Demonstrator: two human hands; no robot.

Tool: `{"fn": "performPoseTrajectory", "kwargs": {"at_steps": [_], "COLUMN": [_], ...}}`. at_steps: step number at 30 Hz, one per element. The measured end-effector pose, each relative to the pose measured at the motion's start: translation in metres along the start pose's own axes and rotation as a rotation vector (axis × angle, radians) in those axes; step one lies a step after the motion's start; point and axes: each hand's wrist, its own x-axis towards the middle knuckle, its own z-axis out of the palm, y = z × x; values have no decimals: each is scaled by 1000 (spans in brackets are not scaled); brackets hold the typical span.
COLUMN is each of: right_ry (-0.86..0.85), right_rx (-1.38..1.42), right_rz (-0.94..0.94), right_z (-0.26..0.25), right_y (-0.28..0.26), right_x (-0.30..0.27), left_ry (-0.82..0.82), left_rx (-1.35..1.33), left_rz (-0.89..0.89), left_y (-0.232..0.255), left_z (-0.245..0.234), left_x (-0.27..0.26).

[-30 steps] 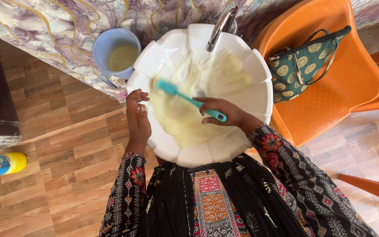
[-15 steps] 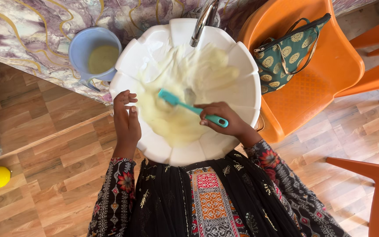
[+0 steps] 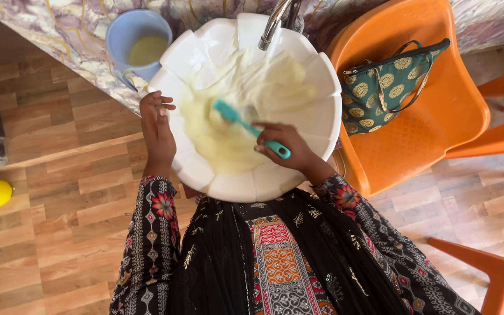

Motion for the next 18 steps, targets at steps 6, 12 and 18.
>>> {"fn": "performPoseTrajectory", "kwargs": {"at_steps": [6,12,18], "right_ry": [-88,-107,-41], "right_rx": [336,392,61], "right_rz": [168,-17,-26], "right_z": [6,-10,-12], "right_y": [33,7,-10], "right_x": [-6,-15,-9], "left_ry": [37,-16,-58], "left_rx": [239,508,708], "left_rz": [-23,82,106], "left_y": [25,44,43], "left_z": [12,21,29], "left_x": [-36,-57,-77]}}
